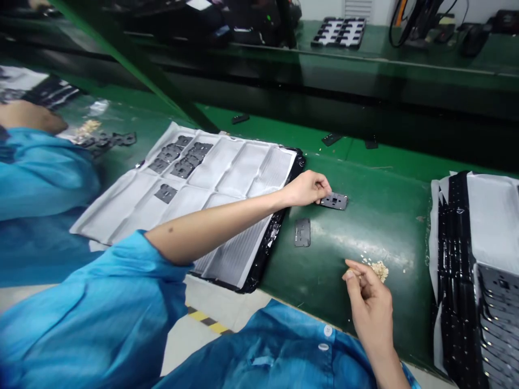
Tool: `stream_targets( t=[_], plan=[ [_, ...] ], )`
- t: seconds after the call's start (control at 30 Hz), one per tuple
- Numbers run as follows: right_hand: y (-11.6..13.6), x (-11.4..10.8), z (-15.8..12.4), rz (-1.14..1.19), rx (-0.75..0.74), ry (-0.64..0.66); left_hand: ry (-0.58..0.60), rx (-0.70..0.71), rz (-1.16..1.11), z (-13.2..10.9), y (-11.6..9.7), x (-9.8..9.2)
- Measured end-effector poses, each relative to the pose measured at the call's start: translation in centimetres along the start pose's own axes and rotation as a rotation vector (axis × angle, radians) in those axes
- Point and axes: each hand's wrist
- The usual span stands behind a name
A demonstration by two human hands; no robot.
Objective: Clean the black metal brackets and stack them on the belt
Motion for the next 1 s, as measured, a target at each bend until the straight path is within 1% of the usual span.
stream_targets(
  t=[0.07, 0.2, 0.37, 0.57, 0.67, 0.83, 0.9, 1.0],
  plan=[
    [-0.4, 0.0, 0.0, 0.002, 0.006, 0.012, -0.011, 0.008, 0.041, 0.7, 0.0, 0.3],
    [-0.8, 0.4, 0.0, 0.027, 0.021, 0.039, -0.012, 0.004, 0.094, 1.2, 0.3, 0.5],
    [-1.2, 0.7, 0.0, 0.043, 0.029, 0.067, -0.011, -0.013, 0.124, 1.4, 0.5, 0.6],
    [-2.0, 0.5, -0.2, 0.049, 0.047, 0.093, -0.01, -0.022, 0.174, 1.3, 0.3, 0.6],
    [-2.2, 0.5, -0.3, 0.057, 0.059, 0.096, -0.019, -0.036, 0.219, 1.1, 0.5, -0.1],
    [-2.3, 0.6, -0.3, 0.076, 0.043, 0.089, -0.09, -0.03, 0.337, -0.4, 0.9, -1.7],
    [-2.3, 0.7, -0.3, 0.082, 0.039, 0.093, -0.112, 0.004, 0.392, -1.1, 0.9, -1.7],
    [-2.3, 0.8, -0.2, 0.079, 0.045, 0.097, -0.112, 0.085, 0.514, -1.5, 0.6, -0.8]
  ],
)
Point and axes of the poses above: each hand's wrist, its own z-axis towards the middle knuckle, its own x-axis out of the palm, y = z × x, and after that the axes turned 6 degrees about y, right-handed
